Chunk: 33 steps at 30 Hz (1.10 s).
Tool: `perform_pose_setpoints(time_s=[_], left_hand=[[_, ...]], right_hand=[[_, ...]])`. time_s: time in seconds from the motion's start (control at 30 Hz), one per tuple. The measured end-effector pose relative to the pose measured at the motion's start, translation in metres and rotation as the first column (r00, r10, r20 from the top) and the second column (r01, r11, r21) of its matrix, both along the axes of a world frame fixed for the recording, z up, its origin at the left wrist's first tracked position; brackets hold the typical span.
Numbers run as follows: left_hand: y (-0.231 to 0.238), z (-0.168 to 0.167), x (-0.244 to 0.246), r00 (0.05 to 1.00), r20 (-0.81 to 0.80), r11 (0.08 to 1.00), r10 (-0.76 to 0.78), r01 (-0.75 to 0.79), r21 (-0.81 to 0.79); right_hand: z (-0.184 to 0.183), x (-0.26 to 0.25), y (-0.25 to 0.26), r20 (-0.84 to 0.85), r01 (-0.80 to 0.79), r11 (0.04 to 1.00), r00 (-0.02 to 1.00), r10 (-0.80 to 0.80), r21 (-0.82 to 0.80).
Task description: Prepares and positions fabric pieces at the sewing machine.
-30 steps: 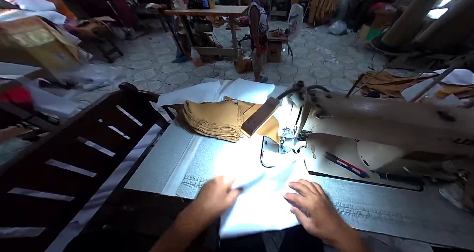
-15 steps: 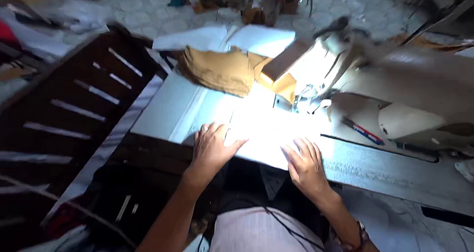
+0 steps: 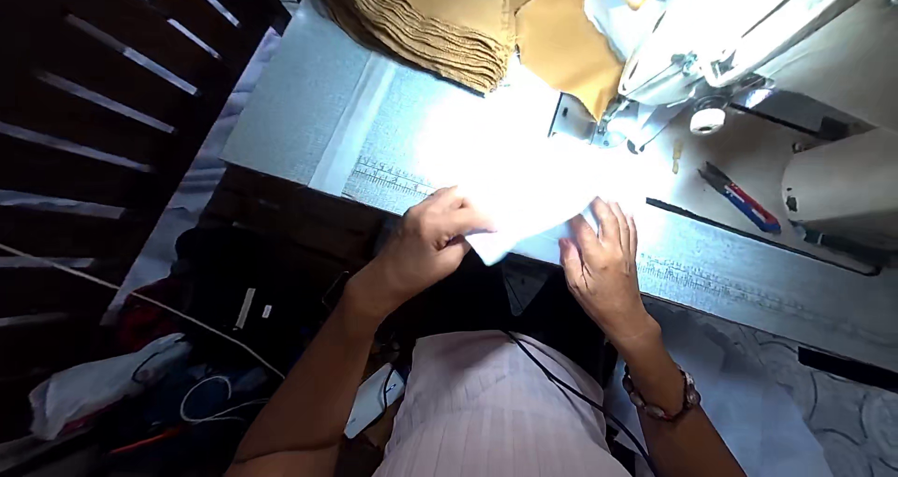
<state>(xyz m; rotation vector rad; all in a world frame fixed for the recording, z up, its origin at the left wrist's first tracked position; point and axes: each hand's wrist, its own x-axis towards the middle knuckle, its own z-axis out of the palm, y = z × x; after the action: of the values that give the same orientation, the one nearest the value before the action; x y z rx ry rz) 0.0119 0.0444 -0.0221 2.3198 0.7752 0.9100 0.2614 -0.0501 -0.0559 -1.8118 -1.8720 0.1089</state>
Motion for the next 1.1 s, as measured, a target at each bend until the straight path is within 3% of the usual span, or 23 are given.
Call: perform_pose_setpoints(time_s=[0.07,0.13,0.23,0.3,0.37,0.43,0.5,0.57,0.67,0.77,0.9,1.1], left_hand=[[-0.004,-0.008,-0.006,0.994,-0.106,0.999,-0.032,0.034,0.02],[-0.01,-0.012,-0.009,0.988,-0.149,0.999,-0.044,0.043,-0.01],[-0.016,-0.017,-0.007,0.989,-0.141,0.998,-0.047,0.042,-0.037],[-0.013,-0.019,-0.008,0.986,-0.151,0.997,-0.068,0.061,-0.049],[-0.003,-0.011,-0.015,0.97,-0.219,0.99,-0.105,0.081,-0.117],[0.017,0.009,-0.025,0.924,-0.34,0.963,-0.175,0.09,-0.252],[0.041,0.035,-0.028,0.913,-0.352,0.944,-0.208,0.093,-0.318],[0.076,0.059,-0.014,0.961,-0.252,0.987,-0.115,0.082,-0.139],[0.138,0.087,0.024,0.96,-0.225,0.985,0.168,-0.154,0.079],[0.194,0.089,0.056,0.833,-0.397,0.91,0.385,-0.414,0.014],[0.212,0.082,0.071,0.706,-0.558,0.821,0.436,-0.566,-0.075],[0.219,0.064,0.069,0.728,-0.457,0.8,0.511,-0.598,-0.059]], right_hand=[[0.004,0.004,0.002,-0.122,0.077,0.995,0.99,-0.069,0.056],[0.008,0.007,0.004,-0.193,0.165,0.963,0.973,-0.124,0.215],[0.017,0.009,0.017,-0.147,0.064,0.895,0.989,0.002,0.442],[0.017,0.012,0.029,-0.071,-0.132,0.914,0.983,0.171,0.385],[0.008,0.016,0.039,0.04,-0.253,0.949,0.967,0.25,0.189],[-0.004,0.018,0.044,0.071,-0.249,0.962,0.968,0.243,0.108],[-0.006,0.016,0.043,0.09,-0.221,0.971,0.973,0.213,0.094],[-0.006,0.015,0.043,0.102,-0.201,0.974,0.976,0.19,0.106],[-0.006,0.014,0.042,0.091,-0.175,0.981,0.982,0.167,0.082],[-0.007,0.015,0.042,0.079,-0.167,0.983,0.984,0.161,0.08],[-0.007,0.015,0.042,0.085,-0.168,0.983,0.983,0.161,0.073],[-0.006,0.015,0.042,0.071,-0.183,0.981,0.981,0.178,0.058]])
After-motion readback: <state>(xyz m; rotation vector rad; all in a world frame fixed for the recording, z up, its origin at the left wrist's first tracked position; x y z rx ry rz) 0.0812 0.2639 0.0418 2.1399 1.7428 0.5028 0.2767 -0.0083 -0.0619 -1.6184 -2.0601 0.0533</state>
